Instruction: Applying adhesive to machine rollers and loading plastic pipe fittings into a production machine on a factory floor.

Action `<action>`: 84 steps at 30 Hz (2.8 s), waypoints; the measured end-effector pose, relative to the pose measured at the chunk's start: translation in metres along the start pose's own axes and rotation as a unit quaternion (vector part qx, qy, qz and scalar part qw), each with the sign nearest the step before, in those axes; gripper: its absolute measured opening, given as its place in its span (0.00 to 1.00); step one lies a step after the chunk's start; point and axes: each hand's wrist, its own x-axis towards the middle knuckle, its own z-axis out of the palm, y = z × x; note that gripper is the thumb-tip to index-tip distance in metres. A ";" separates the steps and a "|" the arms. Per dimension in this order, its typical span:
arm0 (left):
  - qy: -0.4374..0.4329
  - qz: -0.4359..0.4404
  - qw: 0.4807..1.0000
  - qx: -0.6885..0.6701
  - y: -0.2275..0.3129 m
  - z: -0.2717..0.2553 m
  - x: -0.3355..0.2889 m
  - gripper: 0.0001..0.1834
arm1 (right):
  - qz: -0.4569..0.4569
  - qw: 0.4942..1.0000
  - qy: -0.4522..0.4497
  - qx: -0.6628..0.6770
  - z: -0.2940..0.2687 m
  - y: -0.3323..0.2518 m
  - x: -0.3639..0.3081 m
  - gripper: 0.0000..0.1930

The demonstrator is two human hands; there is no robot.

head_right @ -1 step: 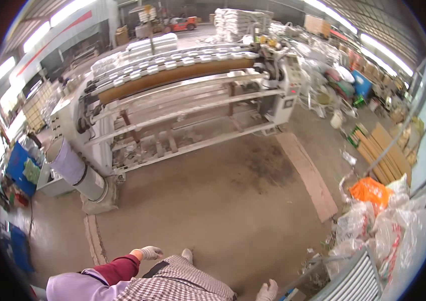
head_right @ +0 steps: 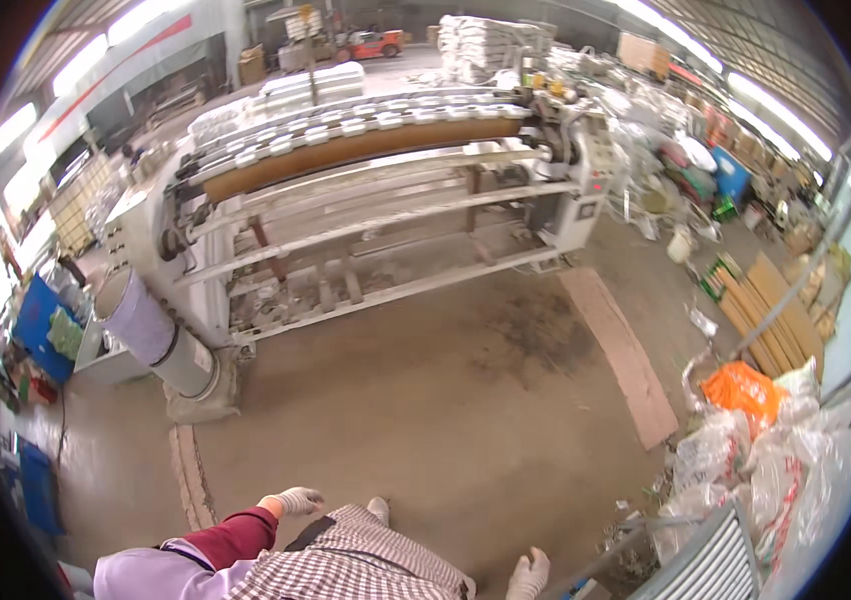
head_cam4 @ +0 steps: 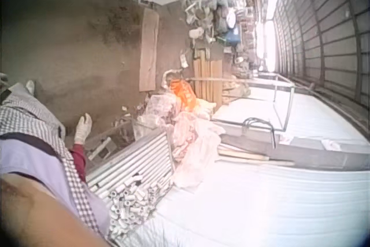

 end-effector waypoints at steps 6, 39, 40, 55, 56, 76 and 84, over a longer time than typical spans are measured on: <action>0.201 -0.042 0.975 -0.083 -0.075 -0.126 -0.016 0.21 | -0.005 0.966 -0.219 0.140 0.137 -0.150 0.055 0.14; 0.769 0.031 0.473 -0.428 -0.470 -0.734 -0.153 0.07 | -0.499 0.590 -0.535 0.342 0.801 -1.232 -0.094 0.09; 0.766 0.019 0.467 -0.441 -0.494 -0.755 -0.157 0.07 | -0.504 0.581 -0.547 0.331 0.805 -1.261 -0.115 0.09; 0.730 -0.242 0.629 -0.117 -0.688 -1.017 -0.126 0.18 | -0.803 0.544 -0.242 0.003 0.964 -1.479 -0.275 0.31; 0.712 -0.244 0.653 -0.085 -0.688 -1.024 -0.133 0.17 | -0.821 0.530 -0.212 0.002 0.963 -1.485 -0.272 0.26; 0.481 -0.366 0.793 -0.070 -0.670 -0.739 -0.007 0.29 | -0.739 0.346 -0.504 0.283 0.858 -1.387 -0.330 0.07; 0.472 -0.026 0.706 -0.527 -0.654 -0.733 -0.215 0.42 | -0.752 -0.014 -0.550 -0.364 0.877 -1.209 -0.437 0.18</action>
